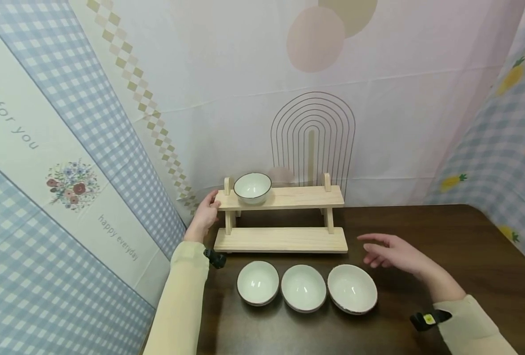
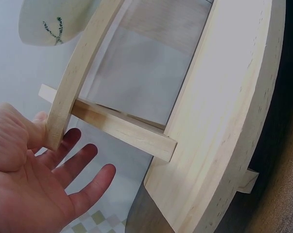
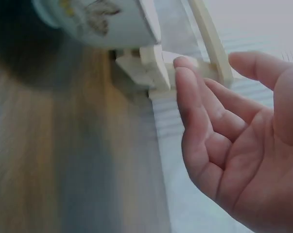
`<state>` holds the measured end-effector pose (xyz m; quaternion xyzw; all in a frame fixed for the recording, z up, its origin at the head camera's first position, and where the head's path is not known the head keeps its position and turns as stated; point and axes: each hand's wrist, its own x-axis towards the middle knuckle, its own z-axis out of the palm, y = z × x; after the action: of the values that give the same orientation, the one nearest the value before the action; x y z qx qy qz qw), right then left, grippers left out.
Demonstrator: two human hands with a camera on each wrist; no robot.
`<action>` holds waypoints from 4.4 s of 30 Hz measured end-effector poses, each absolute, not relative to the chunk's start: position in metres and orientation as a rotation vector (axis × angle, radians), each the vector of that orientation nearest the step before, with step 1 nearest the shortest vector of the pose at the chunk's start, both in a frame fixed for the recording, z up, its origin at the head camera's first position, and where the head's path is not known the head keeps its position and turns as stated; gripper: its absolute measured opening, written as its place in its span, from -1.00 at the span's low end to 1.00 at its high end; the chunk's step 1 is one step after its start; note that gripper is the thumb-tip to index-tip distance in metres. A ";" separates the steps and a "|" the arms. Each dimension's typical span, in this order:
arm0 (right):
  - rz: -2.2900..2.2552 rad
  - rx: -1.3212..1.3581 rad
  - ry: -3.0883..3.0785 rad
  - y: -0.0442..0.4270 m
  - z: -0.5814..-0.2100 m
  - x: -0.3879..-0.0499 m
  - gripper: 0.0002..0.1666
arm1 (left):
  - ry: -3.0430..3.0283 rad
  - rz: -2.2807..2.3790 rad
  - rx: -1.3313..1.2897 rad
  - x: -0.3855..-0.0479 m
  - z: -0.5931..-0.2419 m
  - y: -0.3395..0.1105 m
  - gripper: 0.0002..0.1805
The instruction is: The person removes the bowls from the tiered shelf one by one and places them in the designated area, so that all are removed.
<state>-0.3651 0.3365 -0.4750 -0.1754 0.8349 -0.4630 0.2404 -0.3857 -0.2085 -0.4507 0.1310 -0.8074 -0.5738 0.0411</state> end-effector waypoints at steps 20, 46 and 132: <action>-1.167 -0.709 2.341 0.225 -0.427 -0.403 -0.47 | -2.452 -1.787 0.396 -0.382 -0.449 -0.211 -0.38; -1.557 -0.491 2.358 0.105 -0.400 -0.427 -0.27 | -2.468 -1.788 0.349 -0.381 -0.449 -0.210 -0.39; -1.771 -0.327 2.179 0.117 -0.413 -0.426 -0.30 | -2.451 -1.815 0.373 -0.380 -0.448 -0.207 -0.39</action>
<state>-0.4259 0.1173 -0.4133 -0.1143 0.7612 -0.6189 0.1567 -0.3799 -0.2073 -0.4485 0.1212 -0.7973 -0.5903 0.0346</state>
